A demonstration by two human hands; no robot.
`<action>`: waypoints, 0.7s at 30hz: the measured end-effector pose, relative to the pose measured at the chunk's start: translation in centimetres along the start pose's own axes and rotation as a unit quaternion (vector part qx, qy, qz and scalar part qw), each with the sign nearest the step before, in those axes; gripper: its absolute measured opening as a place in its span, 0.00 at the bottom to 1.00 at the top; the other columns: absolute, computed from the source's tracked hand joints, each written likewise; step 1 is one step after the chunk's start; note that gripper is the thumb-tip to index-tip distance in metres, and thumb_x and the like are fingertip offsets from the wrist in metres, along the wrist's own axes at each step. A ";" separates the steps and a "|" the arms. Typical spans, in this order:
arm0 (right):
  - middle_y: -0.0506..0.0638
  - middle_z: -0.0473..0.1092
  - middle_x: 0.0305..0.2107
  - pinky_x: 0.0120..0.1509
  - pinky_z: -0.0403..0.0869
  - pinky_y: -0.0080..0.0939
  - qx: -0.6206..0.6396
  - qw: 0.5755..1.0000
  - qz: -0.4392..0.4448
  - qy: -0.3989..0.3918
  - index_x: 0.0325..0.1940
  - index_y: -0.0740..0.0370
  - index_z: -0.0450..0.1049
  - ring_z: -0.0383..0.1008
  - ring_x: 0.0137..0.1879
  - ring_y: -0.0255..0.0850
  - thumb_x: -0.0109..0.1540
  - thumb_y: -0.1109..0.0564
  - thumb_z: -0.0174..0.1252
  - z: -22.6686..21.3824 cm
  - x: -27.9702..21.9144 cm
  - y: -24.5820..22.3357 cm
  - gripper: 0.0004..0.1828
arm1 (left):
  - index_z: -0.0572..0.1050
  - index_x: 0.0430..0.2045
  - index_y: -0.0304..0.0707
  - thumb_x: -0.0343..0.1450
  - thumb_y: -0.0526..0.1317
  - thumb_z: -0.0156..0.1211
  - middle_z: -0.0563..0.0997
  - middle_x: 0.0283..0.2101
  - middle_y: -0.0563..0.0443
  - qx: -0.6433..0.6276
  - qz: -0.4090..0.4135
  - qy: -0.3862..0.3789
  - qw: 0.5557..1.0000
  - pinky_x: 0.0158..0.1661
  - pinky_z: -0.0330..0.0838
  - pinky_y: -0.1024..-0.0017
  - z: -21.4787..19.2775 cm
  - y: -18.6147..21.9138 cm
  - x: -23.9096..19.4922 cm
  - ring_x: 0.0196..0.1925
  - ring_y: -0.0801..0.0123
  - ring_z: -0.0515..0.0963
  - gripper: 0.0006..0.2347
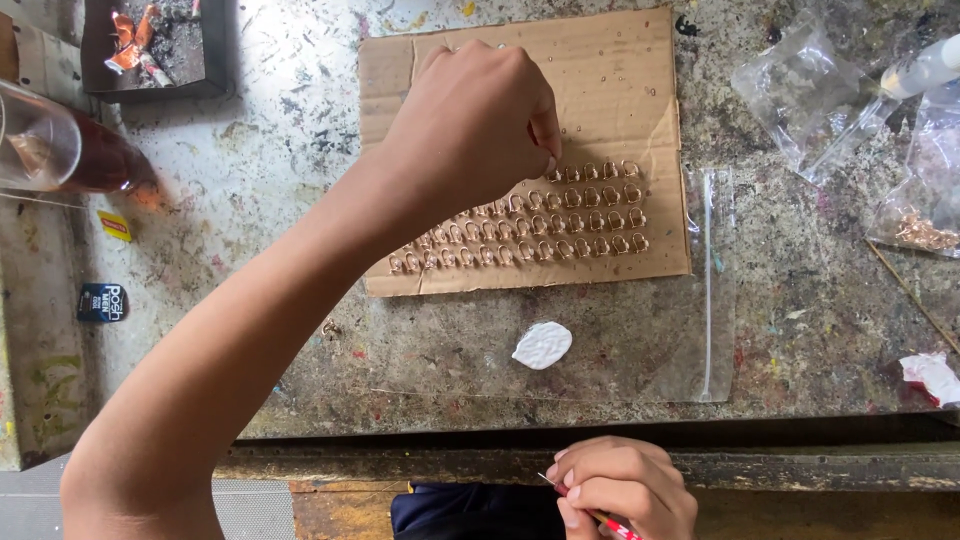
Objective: The person paints small copper-colored metal rings with a white substance using a fine brush. They repeatedly dip the brush into a small white blob on the table and apply the substance to each ring held in the left hand, then place the finished rings into a pile on the table.
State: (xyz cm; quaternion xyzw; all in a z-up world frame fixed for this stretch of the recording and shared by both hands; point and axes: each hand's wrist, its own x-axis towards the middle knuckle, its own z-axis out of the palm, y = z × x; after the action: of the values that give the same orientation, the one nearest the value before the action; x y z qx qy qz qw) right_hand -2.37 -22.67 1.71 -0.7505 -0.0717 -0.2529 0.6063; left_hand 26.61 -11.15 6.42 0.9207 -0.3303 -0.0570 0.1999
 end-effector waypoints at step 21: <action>0.51 0.72 0.29 0.43 0.88 0.31 -0.050 0.997 0.043 -0.036 0.34 0.57 0.68 0.83 0.32 0.38 0.61 0.62 0.56 -0.1 -1.6 -1.1 0.04 | 0.82 0.39 0.37 0.72 0.34 0.70 0.85 0.40 0.45 0.069 0.108 0.138 0.982 0.40 0.68 0.60 -6.2 0.4 -12.7 0.40 0.53 0.75 0.05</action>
State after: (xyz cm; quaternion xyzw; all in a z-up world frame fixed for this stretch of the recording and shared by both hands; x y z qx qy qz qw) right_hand -4.27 -22.11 1.93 -0.7908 -0.0480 -0.2025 0.5756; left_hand 18.05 -1.37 11.93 0.8901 -0.4004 0.1157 0.1846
